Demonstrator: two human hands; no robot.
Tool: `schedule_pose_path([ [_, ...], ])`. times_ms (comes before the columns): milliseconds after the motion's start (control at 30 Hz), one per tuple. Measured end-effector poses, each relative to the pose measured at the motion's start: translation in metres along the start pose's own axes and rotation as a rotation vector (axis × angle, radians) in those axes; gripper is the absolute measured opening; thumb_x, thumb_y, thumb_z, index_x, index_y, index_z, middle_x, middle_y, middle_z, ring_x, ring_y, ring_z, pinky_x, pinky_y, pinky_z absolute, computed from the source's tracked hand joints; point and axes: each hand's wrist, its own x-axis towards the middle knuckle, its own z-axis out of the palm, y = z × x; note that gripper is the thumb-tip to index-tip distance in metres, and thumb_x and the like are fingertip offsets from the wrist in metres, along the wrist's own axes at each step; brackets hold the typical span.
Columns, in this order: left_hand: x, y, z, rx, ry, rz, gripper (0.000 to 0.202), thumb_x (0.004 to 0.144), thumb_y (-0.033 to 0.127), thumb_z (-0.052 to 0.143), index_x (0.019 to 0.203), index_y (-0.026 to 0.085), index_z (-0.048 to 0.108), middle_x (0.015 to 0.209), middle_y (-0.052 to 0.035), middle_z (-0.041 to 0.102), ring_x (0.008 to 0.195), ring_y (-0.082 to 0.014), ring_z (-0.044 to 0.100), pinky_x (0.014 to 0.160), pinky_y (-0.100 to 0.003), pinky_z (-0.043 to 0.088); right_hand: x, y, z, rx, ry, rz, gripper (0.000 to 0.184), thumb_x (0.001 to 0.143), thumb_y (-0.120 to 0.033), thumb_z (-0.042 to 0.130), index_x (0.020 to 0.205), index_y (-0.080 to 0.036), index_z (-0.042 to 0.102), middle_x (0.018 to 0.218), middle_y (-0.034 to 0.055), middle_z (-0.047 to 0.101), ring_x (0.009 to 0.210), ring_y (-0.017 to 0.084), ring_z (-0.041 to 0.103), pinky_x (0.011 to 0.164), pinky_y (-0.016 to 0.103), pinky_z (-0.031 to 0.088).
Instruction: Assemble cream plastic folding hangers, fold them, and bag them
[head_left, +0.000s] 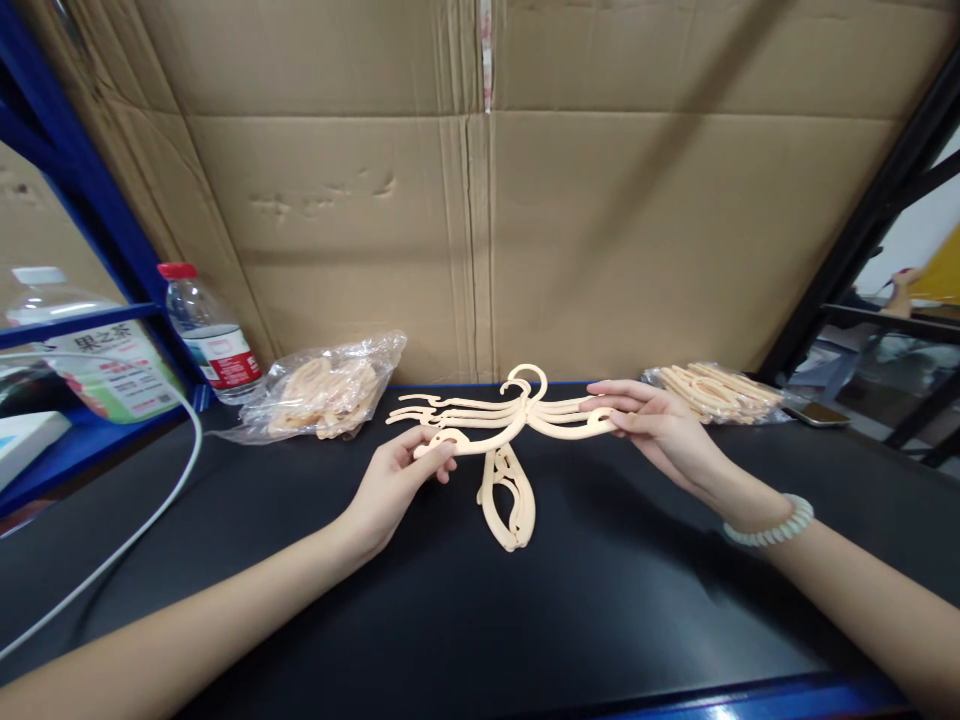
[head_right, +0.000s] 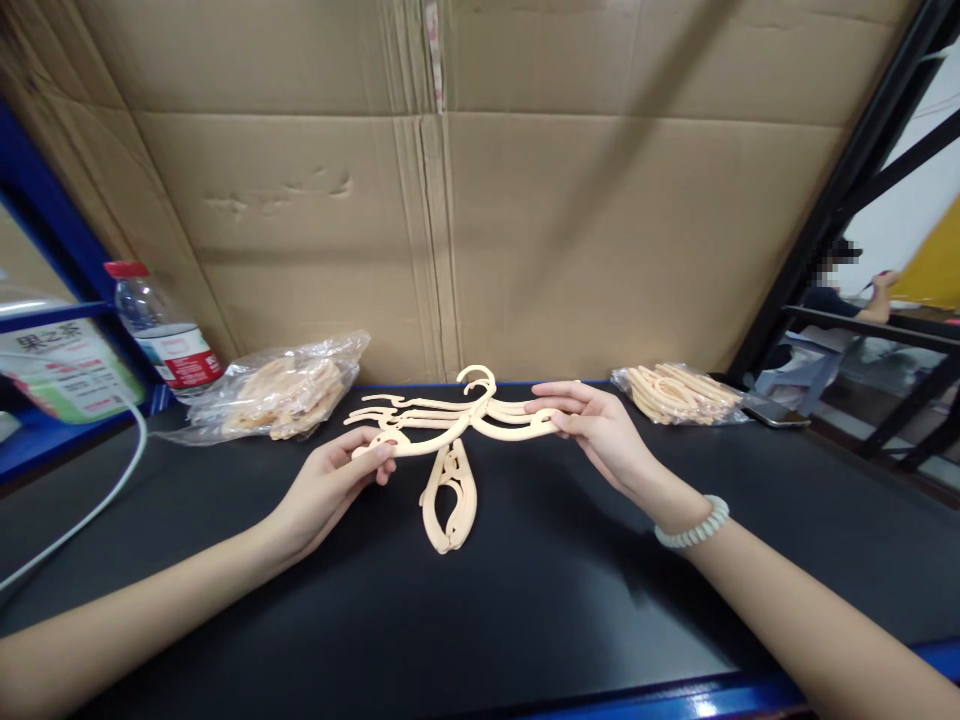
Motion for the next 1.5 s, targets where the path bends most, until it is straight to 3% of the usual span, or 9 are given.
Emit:
schedule_pose_path([
  [200,0.003,-0.005,-0.002,-0.225,-0.032,-0.066,0.021,0.071,0.029,0.078,0.073,0.014,0.065,0.065,0.0028,0.053,0.059,-0.0075,0.045,0.058,-0.020,0.039,-0.002,-0.004,0.007,0.042,0.027,-0.058,0.030,0.073,-0.025,0.075,0.102,-0.021,0.071,0.093,0.0041,0.067,0.068,0.012,0.056,0.058,0.024,0.046],
  [333,0.005,-0.005,-0.004,-0.315,-0.046,-0.099,0.020,0.069,0.025,0.079,0.072,0.012,0.064,0.069,0.0034,0.053,0.059,-0.0051,0.045,0.059,-0.018,0.040,-0.001,-0.002,0.002,0.085,0.061,-0.044,0.035,0.074,-0.030,0.078,0.107,-0.022,0.068,0.093,0.0039,0.067,0.072,0.013,0.058,0.063,0.025,0.049],
  [467,0.004,-0.002,-0.002,-0.287,-0.136,-0.129,0.021,0.070,0.025,0.079,0.073,0.011,0.064,0.065,0.0022,0.058,0.057,-0.0066,0.054,0.058,-0.019,0.045,0.000,0.003,0.001,0.043,0.083,-0.022,0.037,0.077,-0.039,0.076,0.109,-0.022,0.066,0.098,0.0067,0.069,0.081,0.019,0.062,0.072,0.032,0.053],
  [600,0.000,0.004,0.005,-0.338,-0.179,-0.221,0.026,0.069,0.029,0.080,0.075,0.012,0.061,0.063,-0.0011,0.064,0.058,-0.0117,0.064,0.055,-0.019,0.050,-0.004,0.005,0.013,0.096,0.064,0.027,0.034,0.075,-0.041,0.078,0.100,-0.023,0.065,0.091,0.0048,0.068,0.080,0.019,0.063,0.070,0.031,0.054],
  [867,-0.014,0.010,0.017,-0.470,-0.248,-0.216,0.025,0.073,0.029,0.078,0.078,0.012,0.061,0.060,0.0015,0.061,0.051,-0.0078,0.060,0.055,-0.018,0.051,-0.020,-0.002,0.037,0.104,-0.003,0.003,0.029,0.080,-0.043,0.075,0.091,-0.026,0.055,0.087,0.0008,0.064,0.075,0.018,0.064,0.069,0.034,0.058],
  [1067,-0.014,0.007,0.016,-0.453,-0.250,-0.194,0.022,0.076,0.028,0.077,0.081,0.011,0.063,0.063,0.0007,0.062,0.053,-0.0069,0.057,0.054,-0.018,0.048,-0.030,-0.006,0.050,0.130,-0.197,0.052,0.026,0.084,-0.046,0.071,0.084,-0.020,0.066,0.097,0.0075,0.067,0.091,0.024,0.066,0.082,0.042,0.057],
  [1200,-0.018,0.009,0.018,-0.396,-0.257,-0.199,0.025,0.076,0.032,0.077,0.081,0.011,0.064,0.065,0.0001,0.062,0.050,-0.0056,0.053,0.052,-0.018,0.045,-0.034,-0.006,0.052,0.073,-0.377,0.085,0.027,0.089,-0.043,0.065,0.098,-0.020,0.073,0.107,0.0096,0.066,0.092,0.023,0.066,0.087,0.042,0.056],
  [1300,-0.022,0.011,0.020,-0.363,-0.272,-0.196,0.027,0.075,0.034,0.078,0.080,0.011,0.064,0.064,0.0000,0.061,0.050,-0.0058,0.052,0.052,-0.018,0.044,-0.036,-0.009,0.054,-0.009,-0.508,0.060,0.029,0.092,-0.043,0.061,0.112,-0.024,0.071,0.121,0.0094,0.061,0.105,0.025,0.063,0.091,0.043,0.054],
  [1500,-0.025,0.010,0.022,-0.377,-0.312,-0.141,0.031,0.072,0.030,0.081,0.093,0.013,0.066,0.079,-0.0019,0.064,0.065,-0.0115,0.063,0.065,-0.024,0.050,-0.039,-0.014,0.057,-0.149,-0.536,-0.050,0.033,0.092,-0.041,0.062,0.123,-0.030,0.065,0.118,0.0069,0.062,0.124,0.025,0.051,0.107,0.045,0.039],
])
